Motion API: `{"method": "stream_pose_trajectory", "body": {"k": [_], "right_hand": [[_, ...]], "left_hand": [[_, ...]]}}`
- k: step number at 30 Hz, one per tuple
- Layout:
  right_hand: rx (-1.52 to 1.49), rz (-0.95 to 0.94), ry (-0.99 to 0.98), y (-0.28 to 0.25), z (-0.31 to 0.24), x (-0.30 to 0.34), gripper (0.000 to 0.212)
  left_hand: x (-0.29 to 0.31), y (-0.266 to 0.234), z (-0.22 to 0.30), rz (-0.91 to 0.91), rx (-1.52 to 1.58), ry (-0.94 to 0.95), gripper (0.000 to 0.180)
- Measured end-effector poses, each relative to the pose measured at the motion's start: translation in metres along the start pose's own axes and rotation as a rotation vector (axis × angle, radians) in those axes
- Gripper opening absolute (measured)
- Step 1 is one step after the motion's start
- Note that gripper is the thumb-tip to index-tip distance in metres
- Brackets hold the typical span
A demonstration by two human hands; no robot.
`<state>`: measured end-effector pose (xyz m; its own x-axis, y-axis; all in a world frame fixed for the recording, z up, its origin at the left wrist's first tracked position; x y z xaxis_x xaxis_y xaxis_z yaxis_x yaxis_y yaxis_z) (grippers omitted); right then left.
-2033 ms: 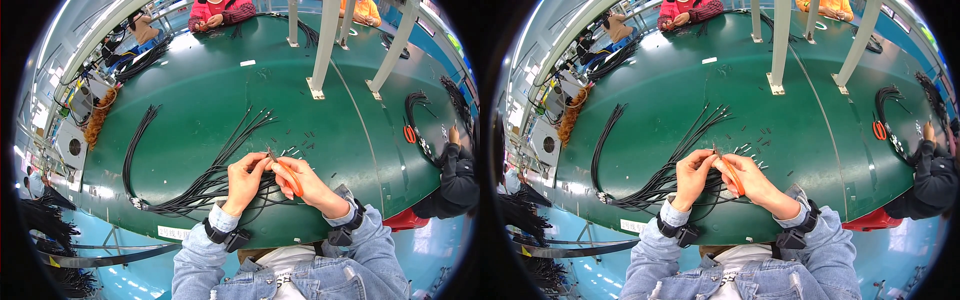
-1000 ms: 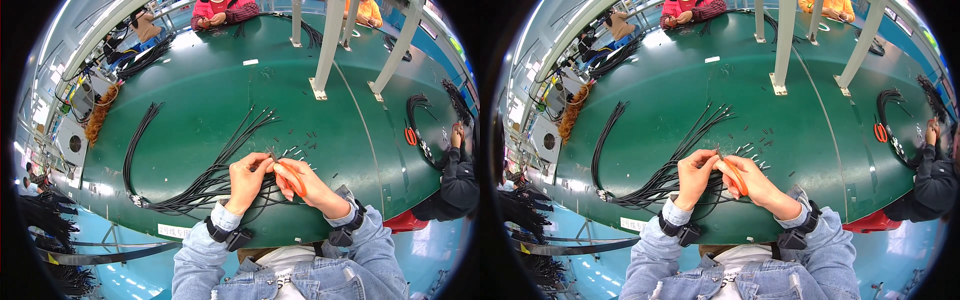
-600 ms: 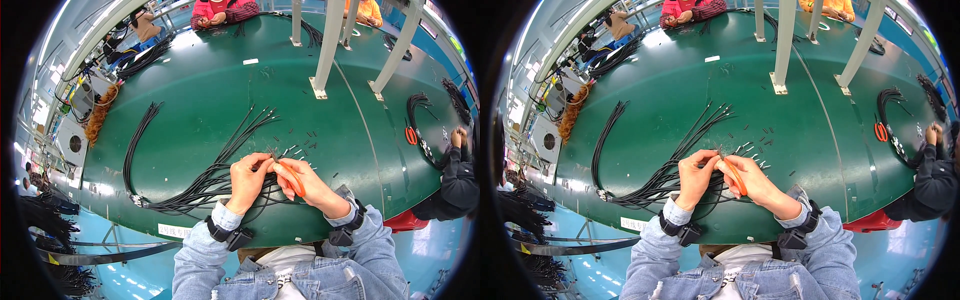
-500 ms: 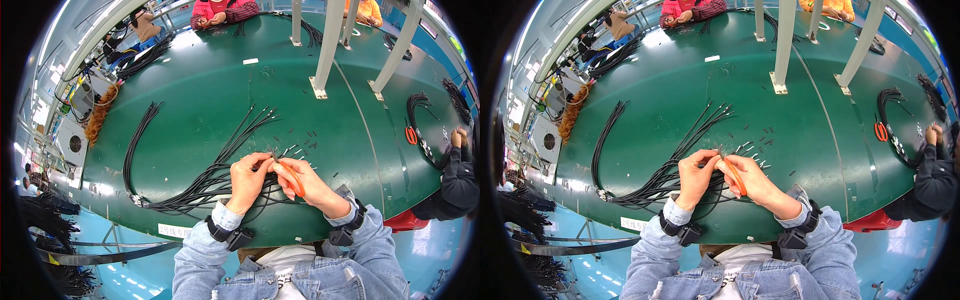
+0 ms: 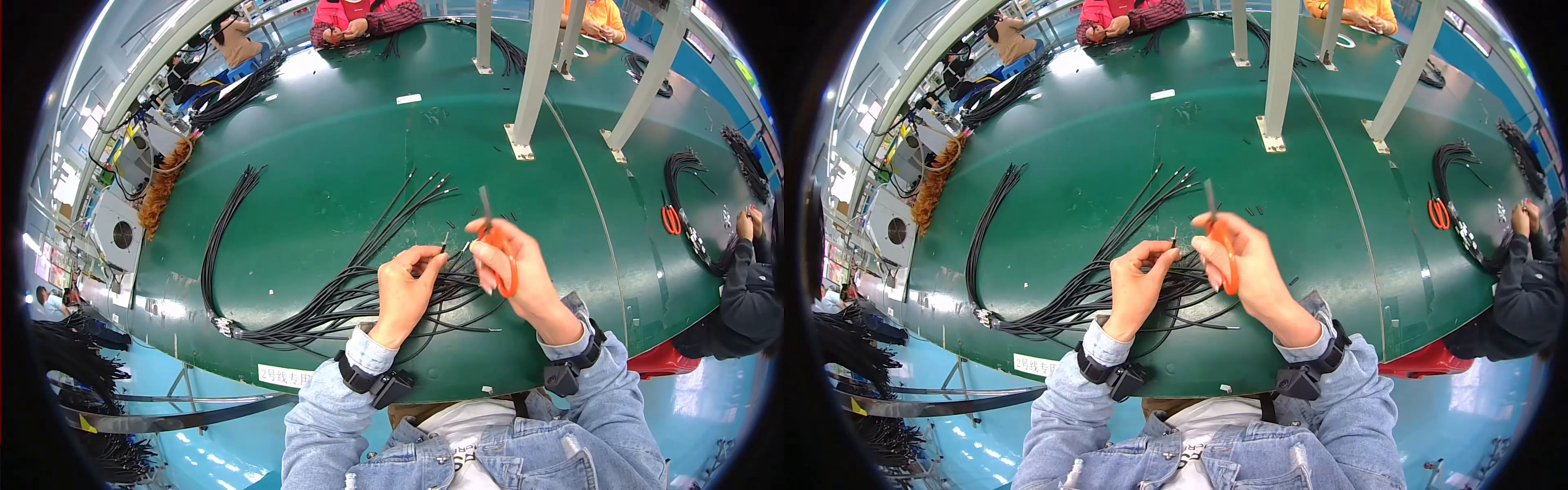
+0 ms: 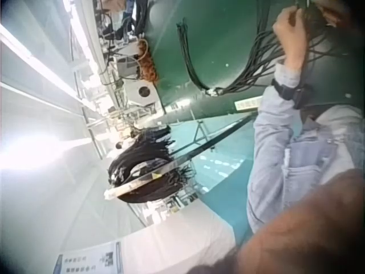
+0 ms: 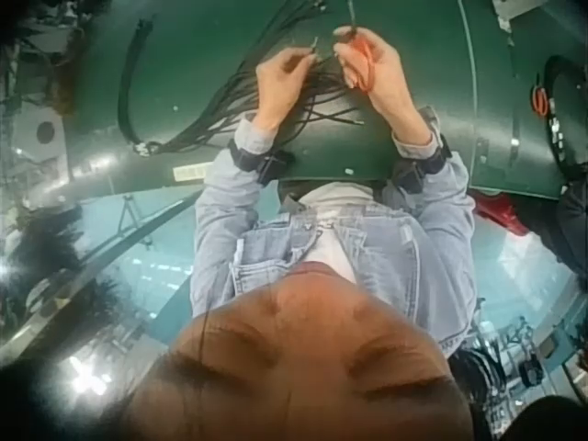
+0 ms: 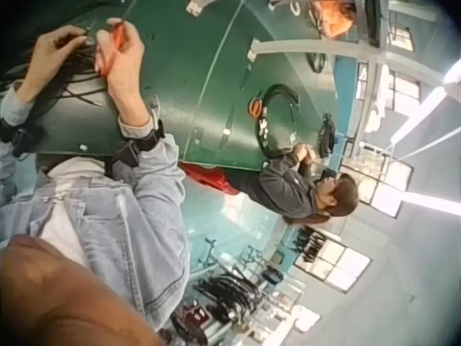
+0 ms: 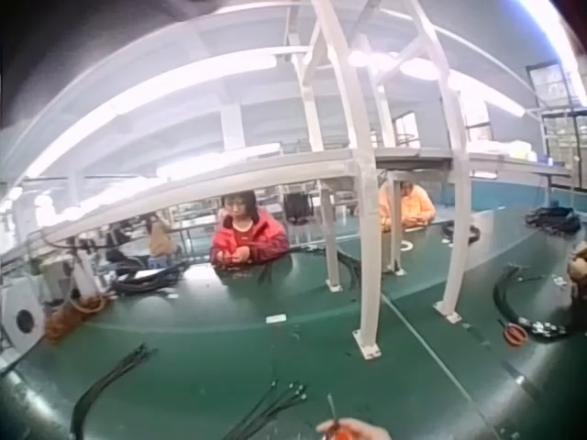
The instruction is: The person picks up a wire and slides a small tube over its end, then trims the wire using shears. They repeat this process for several wires, handling them one at a time.
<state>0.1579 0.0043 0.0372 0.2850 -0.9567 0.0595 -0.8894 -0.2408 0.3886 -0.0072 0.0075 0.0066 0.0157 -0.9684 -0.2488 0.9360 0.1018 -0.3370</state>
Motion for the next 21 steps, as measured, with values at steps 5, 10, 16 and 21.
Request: {"method": "stream_pose_trajectory", "body": {"k": [5, 10, 16, 21], "right_hand": [[0.147, 0.222, -0.171, -0.005, 0.001, -0.005, 0.038], [0.143, 0.188, -0.193, 0.001, 0.012, -0.011, 0.041], [0.075, 0.169, -0.148, 0.003, 0.014, -0.014, 0.042], [0.088, 0.133, -0.155, 0.006, 0.016, -0.015, 0.044]], "left_hand": [[-0.001, -0.001, 0.006, -0.092, 0.078, -0.065, 0.01], [0.001, -0.002, 0.005, -0.136, 0.144, -0.05, 0.009], [0.0, -0.004, 0.003, -0.225, 0.318, -0.105, 0.009], [-0.002, -0.006, -0.002, -0.306, 0.454, -0.175, 0.01]]}}
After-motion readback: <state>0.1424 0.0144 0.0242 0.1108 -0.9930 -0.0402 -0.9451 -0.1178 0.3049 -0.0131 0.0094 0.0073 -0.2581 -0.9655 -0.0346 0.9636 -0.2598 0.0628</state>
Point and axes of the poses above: each hand's wrist, its own x-axis away from the middle knuckle, its own y-axis out of the palm, z = x × y, the point moved 1 cm from there along -x, towards the middle knuckle, and after that the axes turned 1 degree about z, right-handed, at the moved point
